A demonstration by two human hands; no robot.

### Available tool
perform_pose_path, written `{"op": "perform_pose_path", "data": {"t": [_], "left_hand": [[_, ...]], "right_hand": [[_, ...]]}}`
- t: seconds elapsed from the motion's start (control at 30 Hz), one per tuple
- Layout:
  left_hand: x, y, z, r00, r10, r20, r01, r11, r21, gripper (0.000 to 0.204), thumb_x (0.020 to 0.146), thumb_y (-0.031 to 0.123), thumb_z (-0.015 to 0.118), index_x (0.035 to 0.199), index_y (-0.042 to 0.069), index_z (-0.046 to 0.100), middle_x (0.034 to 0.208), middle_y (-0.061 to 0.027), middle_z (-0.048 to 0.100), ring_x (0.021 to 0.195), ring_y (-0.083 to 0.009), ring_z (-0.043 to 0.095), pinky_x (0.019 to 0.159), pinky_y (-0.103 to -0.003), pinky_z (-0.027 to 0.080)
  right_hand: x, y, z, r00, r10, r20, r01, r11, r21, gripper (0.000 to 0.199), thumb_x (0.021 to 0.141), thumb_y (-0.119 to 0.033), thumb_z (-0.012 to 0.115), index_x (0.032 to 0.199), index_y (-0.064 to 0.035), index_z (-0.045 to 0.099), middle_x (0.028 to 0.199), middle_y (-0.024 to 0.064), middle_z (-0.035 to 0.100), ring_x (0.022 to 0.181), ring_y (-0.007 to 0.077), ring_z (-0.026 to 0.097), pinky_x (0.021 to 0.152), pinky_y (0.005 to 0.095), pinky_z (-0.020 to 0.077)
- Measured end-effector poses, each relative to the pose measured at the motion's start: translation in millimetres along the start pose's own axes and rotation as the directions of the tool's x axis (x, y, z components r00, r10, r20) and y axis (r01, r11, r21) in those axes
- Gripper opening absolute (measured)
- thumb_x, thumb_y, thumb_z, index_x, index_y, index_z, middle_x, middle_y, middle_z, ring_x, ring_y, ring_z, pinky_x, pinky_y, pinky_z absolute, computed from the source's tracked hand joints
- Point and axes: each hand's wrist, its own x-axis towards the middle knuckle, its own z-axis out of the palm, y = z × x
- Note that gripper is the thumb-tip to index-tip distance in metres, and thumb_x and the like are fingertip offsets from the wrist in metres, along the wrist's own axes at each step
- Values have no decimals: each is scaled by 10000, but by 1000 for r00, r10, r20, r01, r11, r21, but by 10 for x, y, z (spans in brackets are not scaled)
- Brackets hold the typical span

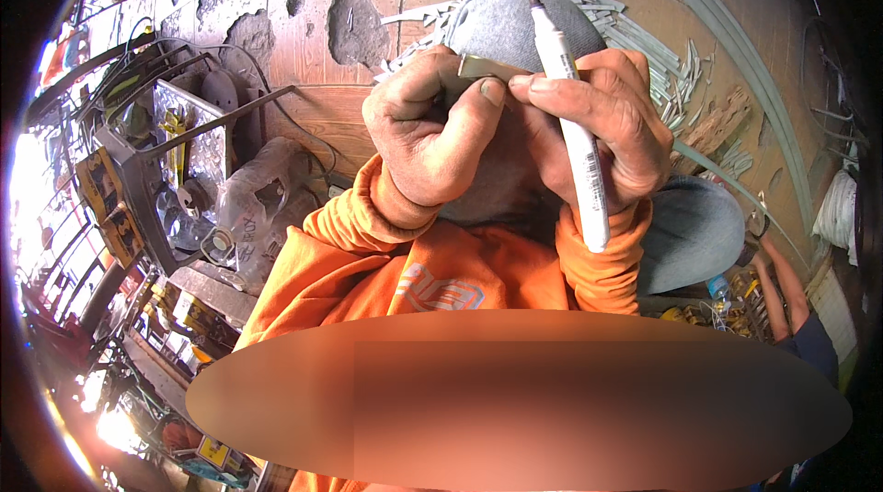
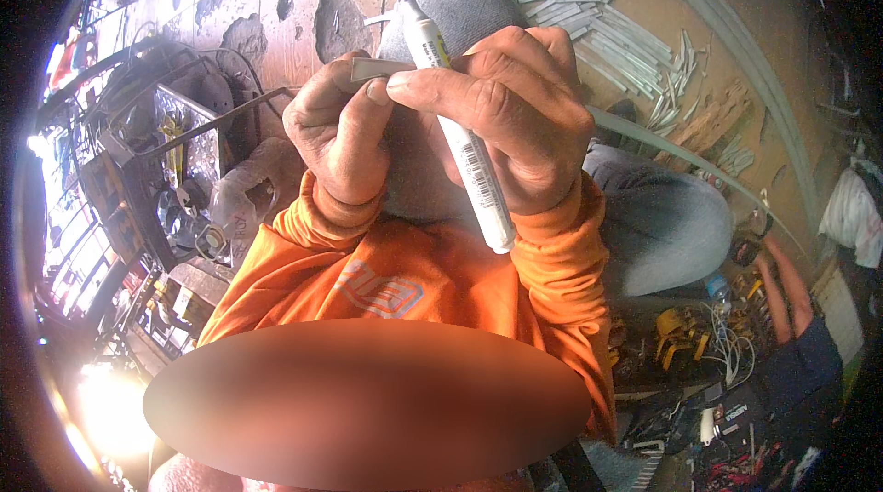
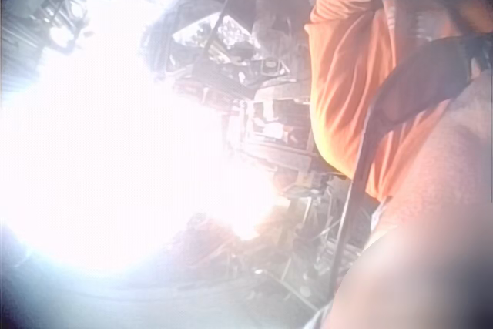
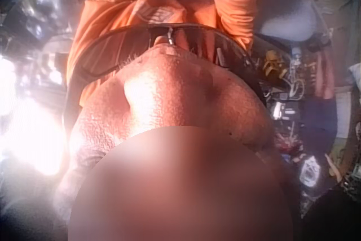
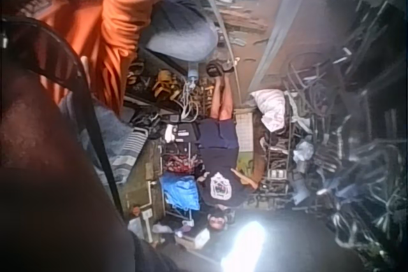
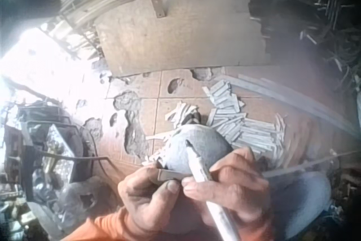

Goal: The person marks a metal strip with a marker and then uses an angle grinder to cut it. The person repeats this process with multiple metal strips, cutting them into smaller pieces.

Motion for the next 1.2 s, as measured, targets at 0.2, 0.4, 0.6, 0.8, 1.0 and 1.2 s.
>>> {"op": "perform_pose_path", "data": {"t": [0.2,0.4,0.6,0.8,1.0,1.2], "left_hand": [[-23,-9,-17,1000,2,7,-1,998,-59,62,820,-5,632,833,-48,674,705,-33,592,615,-77,509,546,-240,395],[-23,-9,-38,1000,19,19,-18,997,-71,129,830,19,619,899,-62,691,730,-52,606,666,-95,543,593,-250,422],[-37,-51,-73,999,35,12,-33,994,-101,135,896,40,609,896,-52,708,726,-44,601,650,-88,509,586,-245,392],[-64,-77,-76,999,35,-14,-36,992,-118,107,883,0,612,891,-60,700,738,-26,600,649,-67,485,584,-229,379],[-58,-22,-65,1000,24,5,-23,993,-119,75,879,-12,650,905,-57,703,770,-25,634,671,-54,518,587,-210,401],[-29,-33,-9,998,57,7,-57,996,-71,40,876,-17,681,894,-41,708,768,-27,677,674,-55,565,592,-218,456]], "right_hand": [[10,16,16,1000,-20,-16,20,1000,-11,298,730,-133,771,1024,-164,731,675,-56,570,624,159,569,658,309,402],[10,13,31,999,-21,-29,21,1000,-16,371,681,-65,812,1026,-169,721,669,-65,575,615,151,573,645,305,399],[7,19,81,995,-40,-86,39,999,-21,405,658,-27,816,1023,-174,724,668,-67,592,601,147,579,638,295,395],[21,-47,-33,998,-26,50,27,1000,-16,434,676,101,842,1024,-85,660,852,30,751,682,180,648,682,317,503],[8,-46,-56,998,-30,62,33,999,-43,422,690,96,837,1023,-92,659,847,29,756,714,180,676,701,325,507],[3,22,43,997,-55,-62,54,998,-17,299,708,-154,760,1006,-170,743,693,-65,642,611,141,595,643,302,394]]}}
